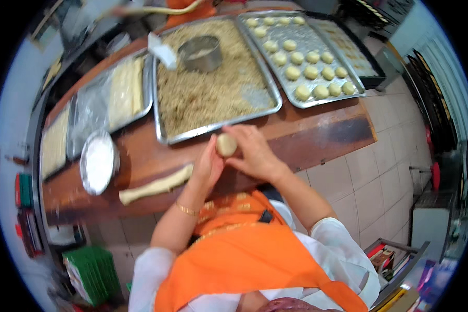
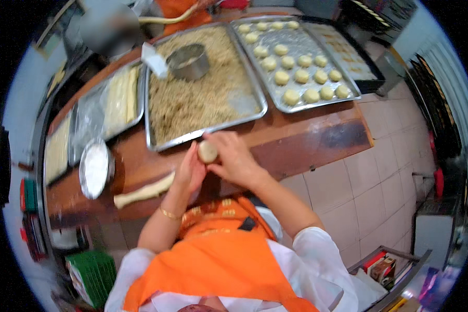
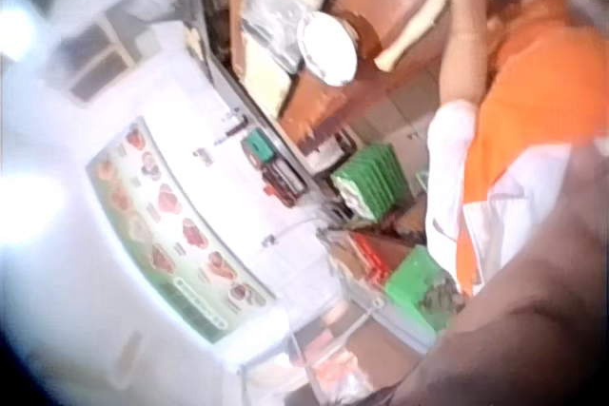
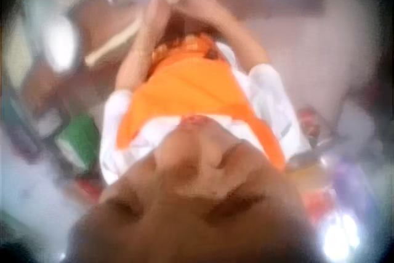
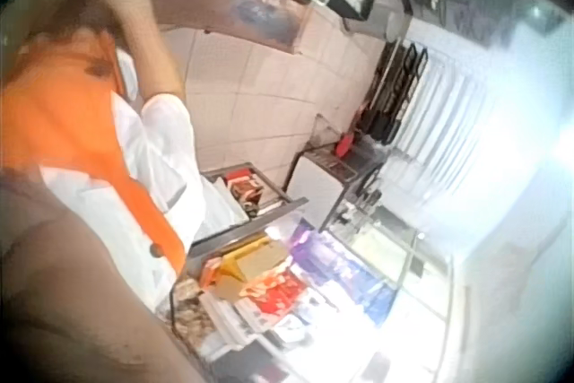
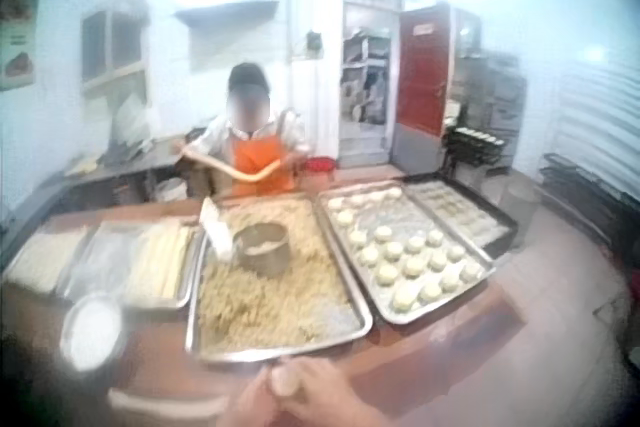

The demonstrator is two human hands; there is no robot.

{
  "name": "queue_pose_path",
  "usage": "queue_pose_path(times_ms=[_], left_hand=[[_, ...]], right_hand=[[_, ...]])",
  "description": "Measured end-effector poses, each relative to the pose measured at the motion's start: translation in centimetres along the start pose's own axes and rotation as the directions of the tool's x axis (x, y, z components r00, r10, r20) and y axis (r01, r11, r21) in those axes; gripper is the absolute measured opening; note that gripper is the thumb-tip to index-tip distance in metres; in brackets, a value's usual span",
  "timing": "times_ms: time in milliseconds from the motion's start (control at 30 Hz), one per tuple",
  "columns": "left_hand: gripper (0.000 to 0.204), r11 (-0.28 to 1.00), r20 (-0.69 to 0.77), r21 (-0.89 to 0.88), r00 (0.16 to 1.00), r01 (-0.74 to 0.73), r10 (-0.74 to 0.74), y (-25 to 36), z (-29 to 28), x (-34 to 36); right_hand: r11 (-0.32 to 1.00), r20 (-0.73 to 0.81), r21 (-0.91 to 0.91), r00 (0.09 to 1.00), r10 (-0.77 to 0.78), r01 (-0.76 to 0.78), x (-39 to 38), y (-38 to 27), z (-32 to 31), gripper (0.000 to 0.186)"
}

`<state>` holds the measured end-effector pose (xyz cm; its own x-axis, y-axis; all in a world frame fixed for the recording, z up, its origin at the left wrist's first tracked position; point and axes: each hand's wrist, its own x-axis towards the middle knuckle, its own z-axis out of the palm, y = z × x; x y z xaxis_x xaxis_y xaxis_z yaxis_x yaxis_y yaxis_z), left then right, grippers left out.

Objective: The person prepares several pastries by hand, including rolling out dough into a long strip, portioning it into smaller pieces, and filling small circles of dough with a crumble mixture from a large tray before placing them onto a baking sheet.

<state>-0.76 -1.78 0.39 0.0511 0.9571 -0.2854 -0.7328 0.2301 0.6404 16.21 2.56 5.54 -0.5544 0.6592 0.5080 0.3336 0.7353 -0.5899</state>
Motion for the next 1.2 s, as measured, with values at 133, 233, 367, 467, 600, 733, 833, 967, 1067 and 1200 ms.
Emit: queue_pose_path(times_ms=[133,233,367,467,600,733,833,967,1067,1200], left_hand=[[0.064,0.999,0.144,0.05,0.99,-0.012,0.005,2.5,2.6,0.3],[0.062,0.974,0.116,0.193,0.988,-0.121,0.1,3.7,4.7,1.4],[0.057,0.878,0.094,0.405,0.966,-0.256,0.239,5.7,5.8,1.1],[0.052,0.844,0.039,0.465,0.959,-0.266,0.281,6.5,4.9,1.1],[0.043,0.838,-0.02,0.457,0.939,-0.297,0.344,6.9,2.6,1.5],[0.033,0.831,-0.112,0.487,0.925,-0.268,0.364,7.7,2.0,2.2],[0.031,0.822,-0.115,0.488,0.912,-0.294,0.394,7.9,1.8,3.0],[0.031,0.805,-0.139,0.52,0.903,-0.284,0.408,8.0,1.7,2.7],[0.03,0.771,-0.122,0.563,0.893,-0.298,0.434,8.4,2.0,2.2],[0.023,0.657,-0.126,0.72,0.888,-0.225,0.442,7.6,0.2,0.1]], right_hand=[[0.997,0.057,0.024,0.996,-0.07,0.069,3.2,2.0,0.0,0.062],[0.984,0.009,0.163,0.998,0.069,-0.069,5.7,5.4,-2.3,0.064],[0.901,-0.086,0.254,0.92,0.384,-0.352,10.6,13.8,-8.0,0.058],[0.858,-0.302,0.103,0.806,0.509,-0.504,13.0,26.6,-12.2,0.064],[0.718,-0.425,-0.207,0.722,0.546,-0.664,16.3,35.8,-17.2,0.06],[0.672,-0.389,-0.361,0.759,0.522,-0.647,17.8,40.7,-18.0,0.058],[0.616,-0.39,-0.487,0.785,0.48,-0.619,18.6,42.9,-16.6,0.051],[0.59,-0.549,-0.588,0.809,0.212,-0.554,19.6,41.4,-17.2,0.033],[0.868,-0.683,-0.246,0.712,0.161,-0.432,21.0,34.3,-20.0,0.019],[0.956,-0.625,0.137,0.726,0.286,-0.259,18.7,21.5,-18.1,0.009]])
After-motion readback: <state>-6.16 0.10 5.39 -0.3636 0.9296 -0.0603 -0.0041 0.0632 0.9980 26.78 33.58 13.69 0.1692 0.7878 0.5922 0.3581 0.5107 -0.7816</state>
